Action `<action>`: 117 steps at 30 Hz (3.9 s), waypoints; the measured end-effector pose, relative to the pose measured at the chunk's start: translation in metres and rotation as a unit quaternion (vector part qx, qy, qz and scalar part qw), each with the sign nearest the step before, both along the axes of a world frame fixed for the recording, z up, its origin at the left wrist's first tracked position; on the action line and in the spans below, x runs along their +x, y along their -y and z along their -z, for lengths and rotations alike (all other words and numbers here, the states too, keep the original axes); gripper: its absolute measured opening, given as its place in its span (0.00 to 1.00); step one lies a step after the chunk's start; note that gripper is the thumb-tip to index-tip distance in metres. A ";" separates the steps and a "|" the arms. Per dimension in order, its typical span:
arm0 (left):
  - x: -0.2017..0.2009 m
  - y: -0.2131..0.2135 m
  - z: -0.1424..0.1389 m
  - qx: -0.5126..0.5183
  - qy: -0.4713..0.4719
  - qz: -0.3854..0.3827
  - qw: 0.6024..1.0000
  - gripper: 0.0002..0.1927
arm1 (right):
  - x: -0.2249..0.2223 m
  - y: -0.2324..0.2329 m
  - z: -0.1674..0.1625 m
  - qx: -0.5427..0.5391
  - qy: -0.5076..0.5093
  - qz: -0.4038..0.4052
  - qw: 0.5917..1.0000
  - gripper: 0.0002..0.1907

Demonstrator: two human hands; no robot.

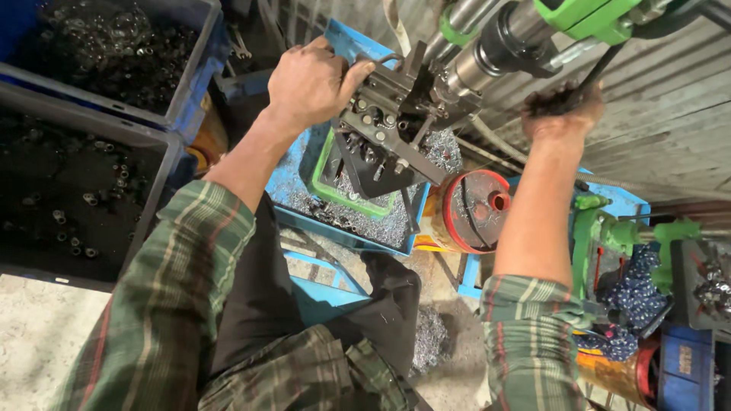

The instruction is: The person operates a drill press to machine small metal parts. They repeatedly place parts into a jig, lower the drill to cut, then remove the finished parts and place them into a bin. The process is repeated continuously throughout the clip.

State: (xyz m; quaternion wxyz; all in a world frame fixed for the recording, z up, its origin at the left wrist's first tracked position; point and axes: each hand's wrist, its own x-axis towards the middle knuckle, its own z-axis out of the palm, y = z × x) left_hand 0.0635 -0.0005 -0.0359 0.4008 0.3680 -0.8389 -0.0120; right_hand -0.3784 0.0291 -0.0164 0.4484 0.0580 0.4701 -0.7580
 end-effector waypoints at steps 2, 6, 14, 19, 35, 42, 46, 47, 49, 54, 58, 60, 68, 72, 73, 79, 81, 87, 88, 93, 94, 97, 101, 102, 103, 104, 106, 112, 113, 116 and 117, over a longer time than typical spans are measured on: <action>-0.001 0.002 0.003 -0.004 0.006 -0.003 1.000 0.31 | -0.005 0.005 0.002 0.021 0.004 0.004 1.000 0.29; -0.007 0.004 0.010 -0.034 -0.008 0.007 0.999 0.29 | -0.014 0.011 0.008 0.000 0.008 0.013 1.000 0.28; -0.014 0.009 0.020 -0.020 0.016 0.004 1.000 0.32 | -0.023 0.022 0.015 0.037 -0.004 0.054 0.998 0.24; -0.017 0.012 0.023 -0.015 0.012 0.007 1.000 0.32 | -0.029 0.027 0.017 0.025 -0.021 0.048 0.998 0.24; -0.031 0.013 0.028 -0.036 0.029 -0.001 0.999 0.30 | -0.054 0.042 0.024 0.020 -0.041 0.029 0.999 0.23; -0.035 0.014 0.030 -0.049 0.028 -0.004 0.998 0.28 | -0.056 0.042 0.023 -0.071 -0.006 -0.009 0.997 0.25; -0.037 0.013 0.028 -0.029 0.036 -0.005 0.999 0.31 | -0.057 0.042 0.023 -0.088 -0.011 -0.013 0.996 0.26; -0.037 0.013 0.027 -0.028 0.034 -0.002 0.999 0.31 | -0.058 0.043 0.022 -0.094 -0.006 -0.015 0.995 0.26; -0.037 0.013 0.026 -0.025 0.036 0.000 0.999 0.31 | -0.059 0.046 0.022 -0.101 0.004 -0.003 0.995 0.26; -0.039 0.012 0.025 -0.032 0.043 -0.011 0.999 0.29 | -0.062 0.051 0.018 -0.083 -0.021 -0.018 0.996 0.24; -0.039 0.011 0.022 -0.024 0.030 -0.008 0.999 0.29 | -0.060 0.050 0.018 -0.087 -0.029 -0.019 0.996 0.24; -0.039 0.011 0.020 -0.024 0.035 -0.013 0.999 0.29 | -0.057 0.049 0.015 -0.107 -0.052 -0.027 0.992 0.24; -0.043 0.021 0.016 -0.027 0.033 -0.018 0.999 0.29 | -0.061 0.080 -0.013 -0.248 -0.085 -0.089 0.961 0.23; -0.044 0.024 0.016 -0.023 0.053 -0.045 0.997 0.29 | -0.065 0.088 -0.016 -0.237 -0.073 -0.077 0.966 0.27; -0.044 0.022 0.016 -0.017 0.044 -0.035 0.998 0.29 | -0.064 0.084 -0.014 -0.230 -0.069 -0.079 0.967 0.28; -0.036 0.001 0.010 -0.010 0.041 -0.021 0.999 0.27 | -0.043 0.011 0.032 -0.251 0.040 -0.160 0.954 0.34; -0.034 -0.010 0.011 -0.002 0.042 -0.033 0.999 0.22 | -0.023 -0.025 0.055 -0.168 0.108 -0.006 0.980 0.33; -0.033 -0.050 0.014 0.025 -0.006 -0.104 0.994 0.32 | 0.056 -0.104 0.100 -0.064 -0.090 -0.085 0.990 0.19; -0.031 -0.059 0.013 0.044 -0.015 -0.114 0.992 0.34 | 0.068 -0.109 0.101 -0.037 -0.138 -0.093 0.985 0.18; -0.021 -0.123 0.005 0.339 0.016 -0.198 0.920 0.40 | 0.105 -0.117 0.093 -0.126 -0.282 -0.161 0.937 0.16; -0.021 -0.137 0.006 0.315 0.013 -0.177 0.932 0.37 | 0.107 -0.116 0.092 -0.116 -0.324 -0.169 0.924 0.16; -0.017 -0.158 0.011 0.355 -0.068 -0.118 0.925 0.35 | 0.112 -0.112 0.088 -0.083 -0.459 -0.185 0.865 0.15; 0.006 -0.163 0.029 0.620 -0.392 0.052 0.678 0.46 | 0.118 -0.102 0.078 -0.049 -0.543 -0.202 0.814 0.13; 0.010 -0.165 0.036 0.653 -0.470 0.117 0.582 0.48 | 0.119 -0.101 0.074 -0.045 -0.532 -0.207 0.820 0.12; 0.012 -0.171 0.044 0.663 -0.514 0.129 0.528 0.48 | 0.120 -0.101 0.070 -0.040 -0.535 -0.221 0.814 0.11; 0.013 -0.181 0.054 0.671 -0.554 0.143 0.472 0.49 | 0.120 -0.102 0.066 -0.034 -0.538 -0.233 0.809 0.11; 0.010 -0.200 0.073 0.691 -0.559 0.154 0.432 0.48 | 0.116 -0.113 0.059 -0.020 -0.543 -0.250 0.801 0.10; -0.023 -0.239 0.103 0.781 -0.439 0.147 0.419 0.43 | 0.118 -0.197 0.074 0.038 -0.532 -0.286 0.796 0.08; -0.030 -0.240 0.104 0.794 -0.427 0.151 0.405 0.41 | 0.126 -0.213 0.081 0.073 -0.509 -0.314 0.798 0.10; -0.048 -0.240 0.109 0.815 -0.405 0.166 0.379 0.33 | 0.163 -0.244 0.097 -0.009 -0.492 -0.429 0.758 0.10; -0.051 -0.242 0.113 0.821 -0.401 0.169 0.370 0.31 | 0.174 -0.246 0.100 -0.020 -0.494 -0.436 0.752 0.11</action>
